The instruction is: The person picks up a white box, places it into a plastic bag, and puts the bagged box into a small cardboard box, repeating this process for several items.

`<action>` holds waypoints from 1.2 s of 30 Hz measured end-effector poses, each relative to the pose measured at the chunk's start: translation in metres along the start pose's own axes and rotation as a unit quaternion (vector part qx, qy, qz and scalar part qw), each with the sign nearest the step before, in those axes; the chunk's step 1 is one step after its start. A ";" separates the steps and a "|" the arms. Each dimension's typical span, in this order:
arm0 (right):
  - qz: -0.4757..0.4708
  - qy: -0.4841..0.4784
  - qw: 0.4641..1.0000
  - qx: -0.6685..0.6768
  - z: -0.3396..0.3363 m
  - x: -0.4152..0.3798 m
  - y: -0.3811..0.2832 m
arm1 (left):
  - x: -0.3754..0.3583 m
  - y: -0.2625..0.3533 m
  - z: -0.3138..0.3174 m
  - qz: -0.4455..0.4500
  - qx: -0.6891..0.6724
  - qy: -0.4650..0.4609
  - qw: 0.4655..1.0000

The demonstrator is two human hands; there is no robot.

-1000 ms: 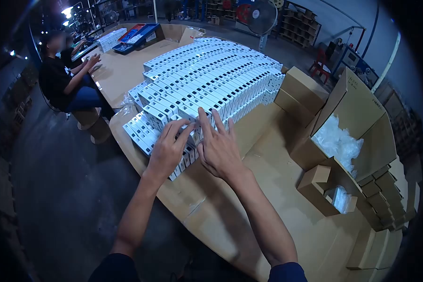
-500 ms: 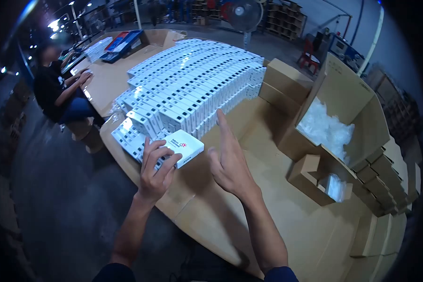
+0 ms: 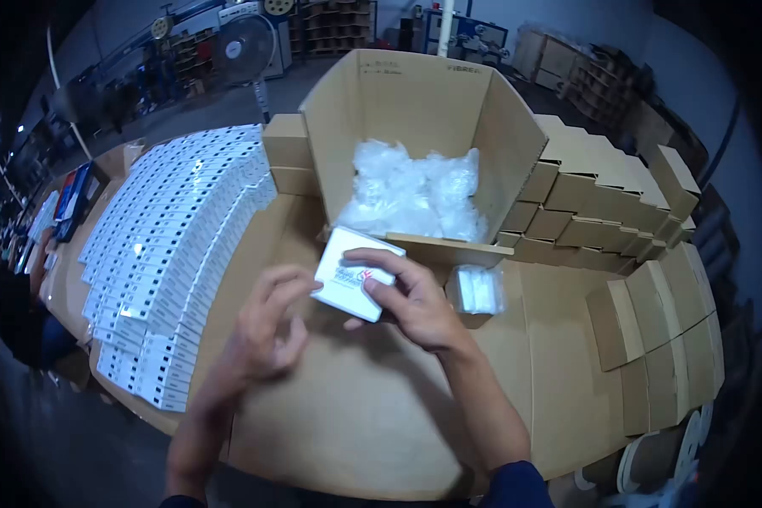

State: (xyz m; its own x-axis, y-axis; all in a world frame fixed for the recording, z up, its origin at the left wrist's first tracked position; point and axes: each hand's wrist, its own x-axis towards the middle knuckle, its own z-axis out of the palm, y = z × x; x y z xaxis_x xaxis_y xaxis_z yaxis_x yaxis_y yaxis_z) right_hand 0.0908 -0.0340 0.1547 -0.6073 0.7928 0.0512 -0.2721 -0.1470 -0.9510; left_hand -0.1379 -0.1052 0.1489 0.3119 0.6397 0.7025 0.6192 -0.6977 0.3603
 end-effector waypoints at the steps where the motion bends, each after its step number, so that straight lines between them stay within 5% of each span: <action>1: 0.002 0.044 0.997 -0.058 -0.014 -0.002 -0.016 | 0.020 -0.012 0.007 0.001 0.014 -0.022 1.000; 3: -0.140 0.087 0.962 -0.220 -0.061 0.011 -0.018 | 0.061 -0.038 0.018 0.004 0.043 -0.067 0.997; 6: -0.168 0.172 0.878 -0.414 -0.088 0.022 -0.049 | 0.114 -0.067 0.049 -0.013 0.051 -0.116 0.992; 9: -0.188 0.185 0.851 -0.454 -0.098 0.034 -0.067 | 0.148 -0.105 0.080 -0.126 0.177 -0.353 0.910; 12: -0.188 0.164 0.858 -0.449 -0.113 0.051 -0.070 | 0.162 -0.123 0.091 -0.172 0.140 -0.431 0.875; 15: -0.180 0.150 0.860 -0.453 -0.120 0.061 -0.067 | 0.151 -0.143 0.106 -0.132 0.171 -0.399 0.891; 19: -0.161 0.137 0.864 -0.457 -0.127 0.071 -0.060 | 0.146 -0.132 0.119 -0.207 0.148 -0.304 0.918; 23: -0.137 0.133 0.864 -0.465 -0.127 0.074 -0.054 | 0.164 -0.134 0.127 -0.226 0.173 -0.459 0.841; 26: -0.140 0.148 0.853 -0.480 -0.130 0.071 -0.056 | 0.162 -0.156 0.132 -0.228 0.187 -0.411 0.862; 30: -0.193 0.212 0.841 -0.458 -0.124 0.055 -0.061 | 0.168 -0.094 0.081 -0.254 -0.019 -0.103 0.961; 32: -0.182 0.259 0.837 -0.447 -0.107 0.037 -0.066 | 0.155 -0.077 0.070 -0.274 -0.244 0.013 0.930; 36: -0.244 0.301 0.837 -0.387 -0.067 0.003 -0.050 | 0.115 -0.013 0.058 -0.251 -0.412 0.080 0.872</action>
State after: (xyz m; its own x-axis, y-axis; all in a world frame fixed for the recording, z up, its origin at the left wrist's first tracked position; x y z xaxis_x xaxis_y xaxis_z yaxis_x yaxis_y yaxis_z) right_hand 0.1526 0.0154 0.1817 -0.0159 0.8351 0.5499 0.3271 0.5240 -0.7864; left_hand -0.0689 -0.0038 0.1895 0.0054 0.9245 0.3812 -0.1008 -0.3787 0.9200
